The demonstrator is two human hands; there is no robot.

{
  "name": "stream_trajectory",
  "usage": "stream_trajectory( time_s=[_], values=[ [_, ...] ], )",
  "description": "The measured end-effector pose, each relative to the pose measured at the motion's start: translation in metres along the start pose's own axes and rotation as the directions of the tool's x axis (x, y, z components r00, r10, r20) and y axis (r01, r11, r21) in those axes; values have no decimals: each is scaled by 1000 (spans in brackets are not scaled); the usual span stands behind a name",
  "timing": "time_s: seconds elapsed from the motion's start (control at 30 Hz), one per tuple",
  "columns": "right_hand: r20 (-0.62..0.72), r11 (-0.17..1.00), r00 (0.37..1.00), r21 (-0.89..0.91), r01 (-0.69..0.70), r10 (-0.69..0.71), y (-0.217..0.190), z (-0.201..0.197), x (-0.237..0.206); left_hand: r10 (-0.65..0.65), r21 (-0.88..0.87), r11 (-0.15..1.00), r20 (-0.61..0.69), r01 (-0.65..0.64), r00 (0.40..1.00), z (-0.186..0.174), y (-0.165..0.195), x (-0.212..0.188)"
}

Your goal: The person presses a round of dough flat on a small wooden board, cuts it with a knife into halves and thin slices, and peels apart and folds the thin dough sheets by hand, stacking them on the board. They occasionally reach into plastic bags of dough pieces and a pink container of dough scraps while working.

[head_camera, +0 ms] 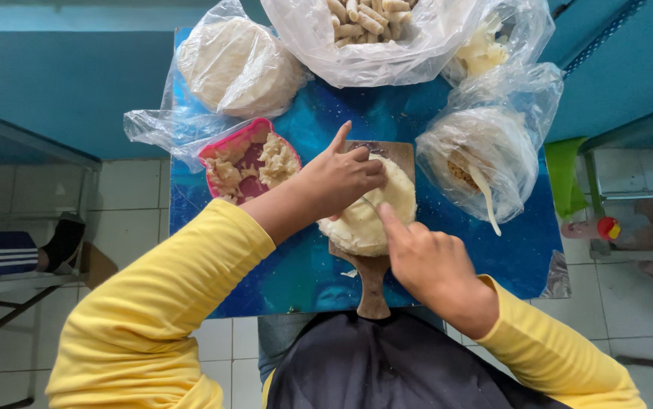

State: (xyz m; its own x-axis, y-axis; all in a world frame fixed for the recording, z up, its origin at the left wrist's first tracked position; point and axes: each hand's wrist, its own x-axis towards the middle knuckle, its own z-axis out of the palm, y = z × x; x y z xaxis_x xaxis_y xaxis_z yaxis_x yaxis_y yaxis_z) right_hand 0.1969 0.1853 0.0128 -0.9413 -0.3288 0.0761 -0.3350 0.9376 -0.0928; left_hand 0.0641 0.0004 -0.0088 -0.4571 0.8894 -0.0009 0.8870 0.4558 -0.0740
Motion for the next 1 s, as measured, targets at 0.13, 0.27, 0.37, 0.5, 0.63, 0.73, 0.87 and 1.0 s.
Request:
stream_trajectory(
  time_s=[0.13, 0.27, 0.37, 0.5, 0.63, 0.73, 0.87, 1.0],
  values=[
    [19, 1000, 1000, -28, -3, 4, 3, -9, -18, 7, -16, 1000, 64, -6, 998, -3, -2, 0],
    [30, 997, 999, -72, 16, -14, 1, -4, -15, 40, -65, 997, 22, -39, 999, -4, -3, -1],
    [17, 997, 1000, -78, 26, -25, -1, 2, -9, 56, -90, 994, 1, -55, 998, -4, -5, -2],
    [6, 997, 1000, -69, 31, -30, -1, 8, -1, 64, -82, 995, -9, -64, 998, -3, -5, -1],
    [-33, 999, 999, -49, 24, -26, -1, 13, 1, 56, -58, 997, 22, -55, 998, 0, -6, 0],
    [-58, 996, 997, -80, 40, -45, -3, 16, 0, 26, -34, 999, 17, -26, 1000, 5, -5, -1],
    [-51, 993, 997, -100, 59, -64, -1, 15, -4, -23, 26, 999, -104, 26, 994, 12, -3, -1],
    [-51, 992, 996, -110, 65, -71, 3, 15, -8, -59, 46, 997, -46, 61, 997, 17, -3, -1]
  ],
)
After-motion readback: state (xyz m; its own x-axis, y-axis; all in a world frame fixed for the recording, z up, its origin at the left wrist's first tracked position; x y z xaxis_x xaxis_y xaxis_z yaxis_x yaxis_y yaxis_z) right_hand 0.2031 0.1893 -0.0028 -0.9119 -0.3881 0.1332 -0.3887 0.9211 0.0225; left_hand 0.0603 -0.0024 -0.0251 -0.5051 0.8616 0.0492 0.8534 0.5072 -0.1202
